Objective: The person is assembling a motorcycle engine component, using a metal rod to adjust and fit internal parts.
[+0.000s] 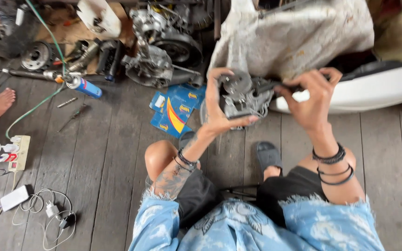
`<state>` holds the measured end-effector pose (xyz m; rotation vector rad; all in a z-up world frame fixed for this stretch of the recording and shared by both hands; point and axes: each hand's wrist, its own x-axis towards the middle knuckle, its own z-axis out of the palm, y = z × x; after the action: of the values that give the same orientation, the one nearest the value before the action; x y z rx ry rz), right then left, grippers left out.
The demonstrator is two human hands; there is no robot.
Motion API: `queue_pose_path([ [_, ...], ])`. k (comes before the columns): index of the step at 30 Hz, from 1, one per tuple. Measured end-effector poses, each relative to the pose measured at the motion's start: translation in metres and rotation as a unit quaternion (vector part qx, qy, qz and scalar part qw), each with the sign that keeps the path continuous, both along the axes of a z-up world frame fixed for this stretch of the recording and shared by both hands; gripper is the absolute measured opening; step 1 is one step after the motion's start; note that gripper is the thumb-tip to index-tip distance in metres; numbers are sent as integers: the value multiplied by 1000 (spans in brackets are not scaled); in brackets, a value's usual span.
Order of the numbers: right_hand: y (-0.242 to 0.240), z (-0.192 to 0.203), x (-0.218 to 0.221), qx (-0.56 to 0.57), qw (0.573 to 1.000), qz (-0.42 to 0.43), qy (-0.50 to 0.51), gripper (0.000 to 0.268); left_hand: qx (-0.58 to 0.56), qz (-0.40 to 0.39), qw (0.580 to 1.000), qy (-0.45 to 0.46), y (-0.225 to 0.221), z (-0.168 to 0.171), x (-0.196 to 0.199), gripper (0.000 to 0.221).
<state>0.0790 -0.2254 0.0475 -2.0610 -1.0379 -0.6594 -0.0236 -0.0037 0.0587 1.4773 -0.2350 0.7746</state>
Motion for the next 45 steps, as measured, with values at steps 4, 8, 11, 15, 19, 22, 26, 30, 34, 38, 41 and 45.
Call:
queue_pose_path([
  [4, 1, 10, -10, 7, 1000, -8, -24, 33, 35, 10, 999, 36, -2, 11, -4, 82],
  [8, 5, 13, -9, -9, 1000, 22, -10, 28, 98, 36, 994, 43, -4, 10, -2, 86],
  [11, 11, 16, -14, -4, 995, 13, -95, 30, 105, 64, 992, 41, -7, 6, 2, 88],
  [15, 6, 6, -11, -31, 997, 11, -64, 26, 110, 67, 990, 60, -9, 11, -2, 85],
  [19, 6, 10, -15, -27, 997, -4, -74, 30, 100, 68, 992, 39, -13, 7, 0, 87],
  [22, 2, 10, -9, -26, 997, -7, -72, 29, 108, 71, 991, 34, -13, 4, 3, 89],
  [26, 3, -1, -12, -7, 998, 11, -64, 21, 103, 67, 992, 28, -13, 1, 3, 88],
  [30, -2, -2, -5, -17, 999, 7, -35, 23, 107, 70, 991, 37, -13, 5, 0, 89],
  [34, 5, 4, -13, -1, 998, 1, -55, 23, 75, 43, 996, -9, -10, -7, 7, 87],
  [38, 1, 16, -8, 15, 999, 16, -25, 23, 45, 33, 998, -42, -10, -10, 12, 86],
  [41, 8, 3, -15, -4, 999, 16, -38, 24, 35, 23, 998, -38, -7, -8, 9, 84],
  [45, 4, 4, -7, 9, 1000, 20, -12, 22, 44, 11, 999, -12, -2, -14, 7, 89],
])
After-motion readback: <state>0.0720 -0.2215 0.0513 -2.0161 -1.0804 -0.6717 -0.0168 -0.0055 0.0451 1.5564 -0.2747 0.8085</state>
